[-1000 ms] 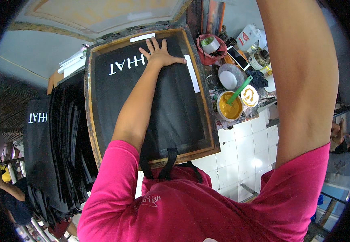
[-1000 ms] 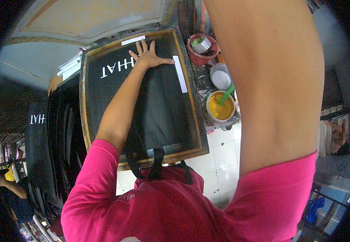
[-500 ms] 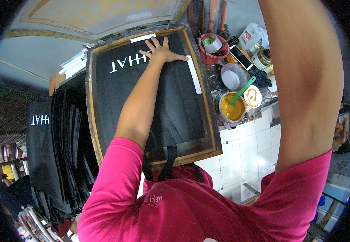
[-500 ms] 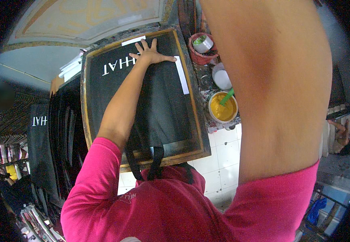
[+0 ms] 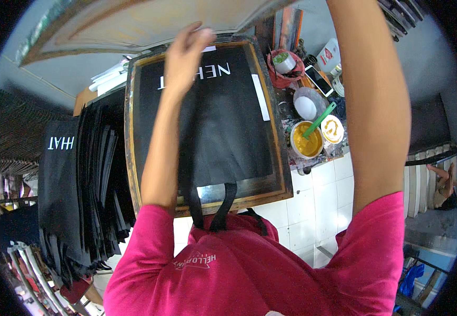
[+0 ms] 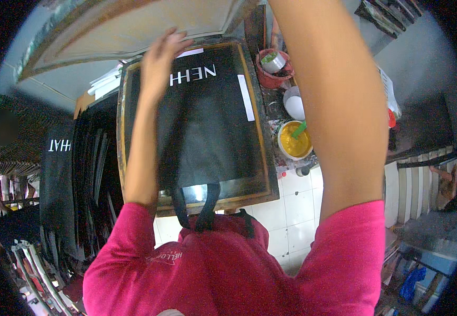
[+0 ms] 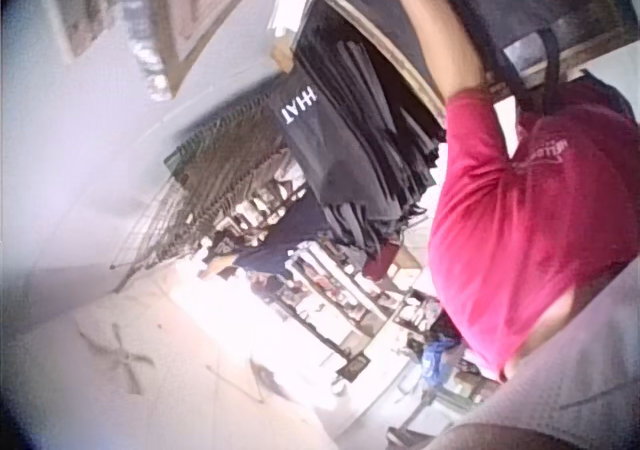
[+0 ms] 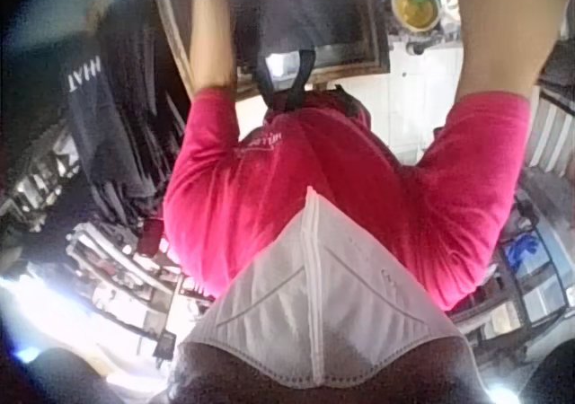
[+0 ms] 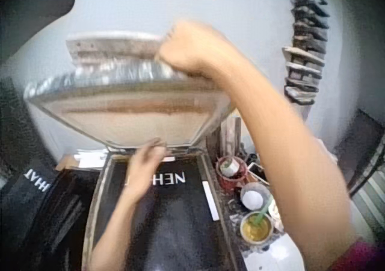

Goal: The person performs screen printing on black tote bags by placing each bag on the printing bed, lowering the screen, and using a squeegee to apply gold ink. They repeat this process for several bags, stacking the finished ones to the side and adding more ink to the screen from a container using a plastic spatula.

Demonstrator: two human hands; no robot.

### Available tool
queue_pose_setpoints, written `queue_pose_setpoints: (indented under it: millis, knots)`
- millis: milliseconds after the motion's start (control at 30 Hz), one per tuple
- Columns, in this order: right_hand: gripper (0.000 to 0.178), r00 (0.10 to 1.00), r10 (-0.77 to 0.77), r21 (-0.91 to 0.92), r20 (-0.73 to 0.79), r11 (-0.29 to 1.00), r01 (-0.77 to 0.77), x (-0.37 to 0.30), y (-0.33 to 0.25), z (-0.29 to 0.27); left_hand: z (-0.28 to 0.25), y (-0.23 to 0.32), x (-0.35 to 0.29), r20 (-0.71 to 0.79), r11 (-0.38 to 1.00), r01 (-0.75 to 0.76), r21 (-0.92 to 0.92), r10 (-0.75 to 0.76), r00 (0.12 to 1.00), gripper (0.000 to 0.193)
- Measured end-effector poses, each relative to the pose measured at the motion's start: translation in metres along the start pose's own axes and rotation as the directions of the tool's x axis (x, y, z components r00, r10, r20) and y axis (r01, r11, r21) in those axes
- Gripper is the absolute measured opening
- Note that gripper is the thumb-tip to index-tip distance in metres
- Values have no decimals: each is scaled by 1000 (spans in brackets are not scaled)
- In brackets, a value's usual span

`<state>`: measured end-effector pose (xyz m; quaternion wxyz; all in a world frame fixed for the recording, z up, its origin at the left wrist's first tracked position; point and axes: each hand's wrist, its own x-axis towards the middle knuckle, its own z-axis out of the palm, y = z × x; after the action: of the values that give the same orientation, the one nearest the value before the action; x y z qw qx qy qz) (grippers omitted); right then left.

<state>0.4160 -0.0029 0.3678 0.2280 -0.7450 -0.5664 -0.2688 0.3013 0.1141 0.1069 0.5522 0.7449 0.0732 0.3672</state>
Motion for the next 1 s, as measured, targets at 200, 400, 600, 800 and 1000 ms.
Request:
queue_pose_setpoints:
  millis: [200,400,600,800,1000]
  knots:
    - [37,995,61,-12,-79,998,-62,-159,-68,28,-92,97,-173,-167,892,-49,-449,-30,986,37]
    - [25,979,86,119,185,987,-109,-294,-95,97,-73,60,-314,-32,594,636,-492,-742,669,26]
    - [30,935,52,104,352,990,-94,-309,-93,133,-72,33,-333,82,426,773,-469,-851,519,25]
    - [35,852,31,161,522,978,-134,-309,-99,101,-78,29,-333,114,399,782,-479,-855,506,30]
    - [32,863,-15,144,506,987,-67,-325,-101,111,-79,36,-328,143,346,787,-511,-868,475,31]
